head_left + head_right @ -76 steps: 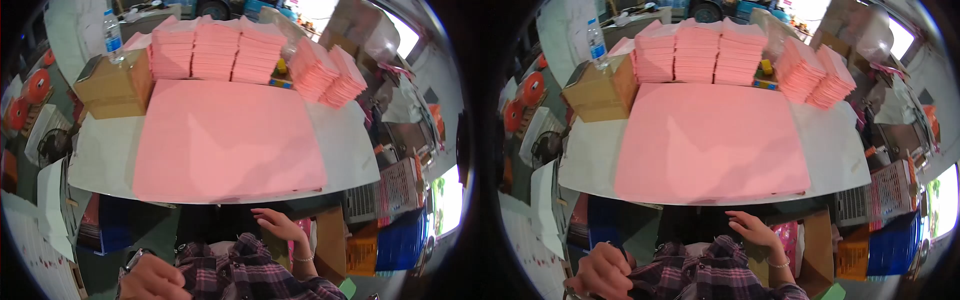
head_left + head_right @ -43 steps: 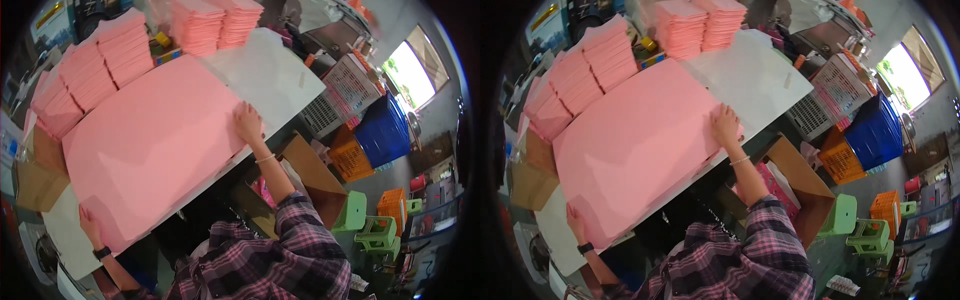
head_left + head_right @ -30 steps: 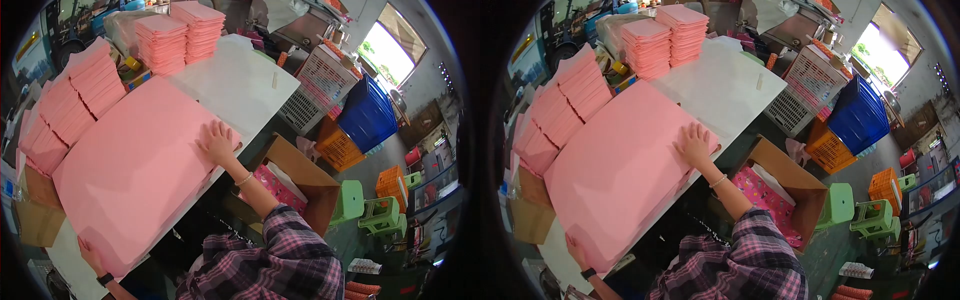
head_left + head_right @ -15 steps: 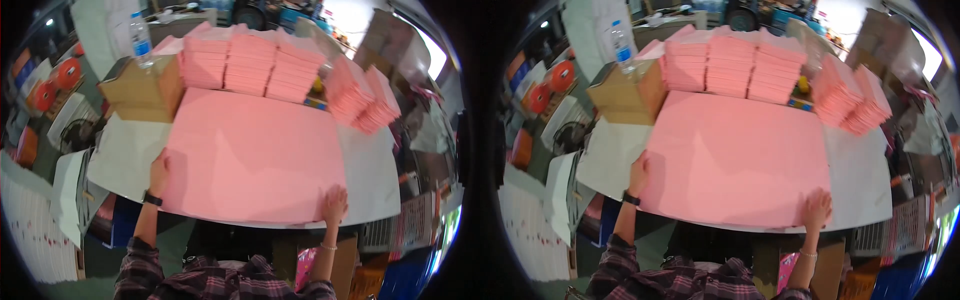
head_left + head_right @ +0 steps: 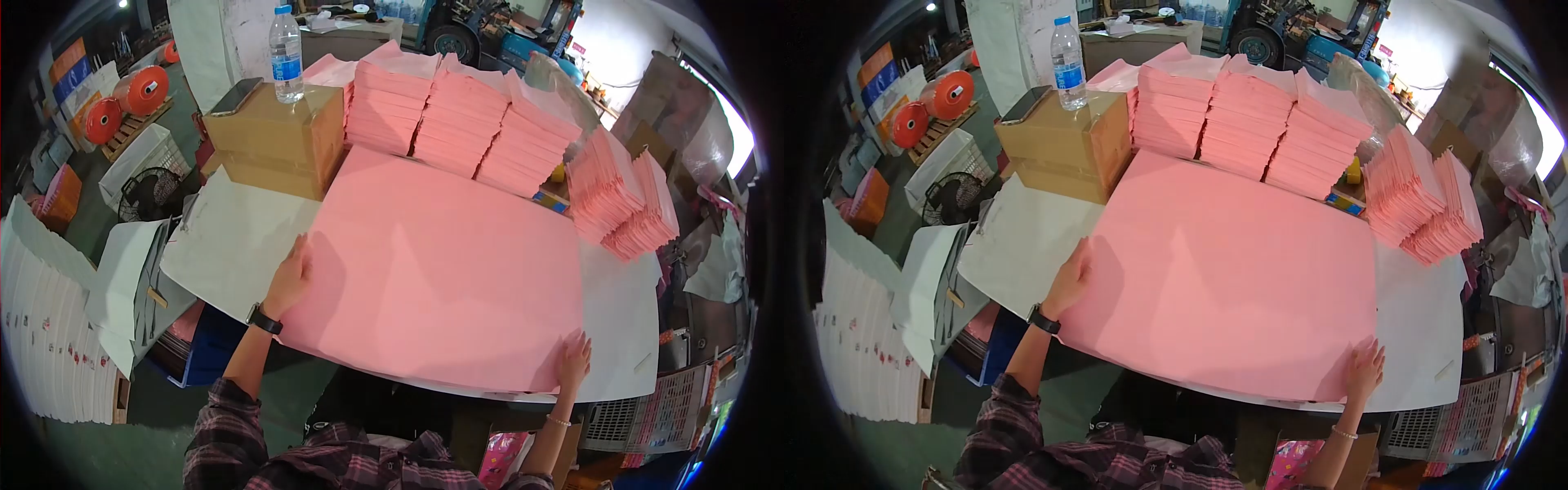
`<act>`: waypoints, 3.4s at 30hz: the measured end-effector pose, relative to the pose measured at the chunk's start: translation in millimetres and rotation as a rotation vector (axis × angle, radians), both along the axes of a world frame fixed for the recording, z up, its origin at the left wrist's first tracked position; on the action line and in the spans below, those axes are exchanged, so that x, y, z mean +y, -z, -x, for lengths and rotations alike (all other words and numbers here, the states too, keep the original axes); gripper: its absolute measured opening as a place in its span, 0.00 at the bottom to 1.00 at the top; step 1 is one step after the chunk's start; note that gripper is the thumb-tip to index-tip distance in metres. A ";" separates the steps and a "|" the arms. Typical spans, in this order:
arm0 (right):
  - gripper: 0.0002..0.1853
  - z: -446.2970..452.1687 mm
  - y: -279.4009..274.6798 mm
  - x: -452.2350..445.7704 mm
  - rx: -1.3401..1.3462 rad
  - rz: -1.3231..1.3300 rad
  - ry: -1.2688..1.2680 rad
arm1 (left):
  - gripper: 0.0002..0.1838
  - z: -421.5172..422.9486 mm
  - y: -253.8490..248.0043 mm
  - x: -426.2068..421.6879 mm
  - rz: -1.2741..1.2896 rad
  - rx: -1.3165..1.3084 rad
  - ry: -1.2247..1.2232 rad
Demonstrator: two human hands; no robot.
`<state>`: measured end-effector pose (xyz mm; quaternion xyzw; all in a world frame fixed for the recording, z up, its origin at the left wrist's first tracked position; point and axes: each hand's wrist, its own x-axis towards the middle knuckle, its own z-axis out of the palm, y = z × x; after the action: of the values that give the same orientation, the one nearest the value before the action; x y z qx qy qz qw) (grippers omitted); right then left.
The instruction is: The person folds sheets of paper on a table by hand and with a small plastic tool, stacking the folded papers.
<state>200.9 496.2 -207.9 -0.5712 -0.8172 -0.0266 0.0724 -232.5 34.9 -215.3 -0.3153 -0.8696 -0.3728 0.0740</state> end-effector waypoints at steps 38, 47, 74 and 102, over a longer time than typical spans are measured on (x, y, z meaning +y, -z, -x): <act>0.11 -150.1 56.8 74.3 0.503 0.016 0.171 | 0.25 -115.3 -63.0 11.9 0.195 0.320 0.104; 0.24 -81.1 -16.4 -63.5 0.541 -0.116 0.279 | 0.26 -95.6 54.6 -93.7 -0.682 0.045 -0.422; 0.32 -47.9 1.7 -29.2 0.188 -0.012 0.002 | 0.35 -112.9 53.5 -41.7 -0.771 -0.126 -0.344; 0.30 -11.1 -12.9 -52.8 0.111 0.028 0.127 | 0.19 -114.0 32.1 -50.8 -0.560 -0.247 -0.387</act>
<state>212.0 443.3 -195.0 -0.6233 -0.7745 0.0121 0.1076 -118.5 -15.9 -247.4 -0.0649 -0.7796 -0.6110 0.1211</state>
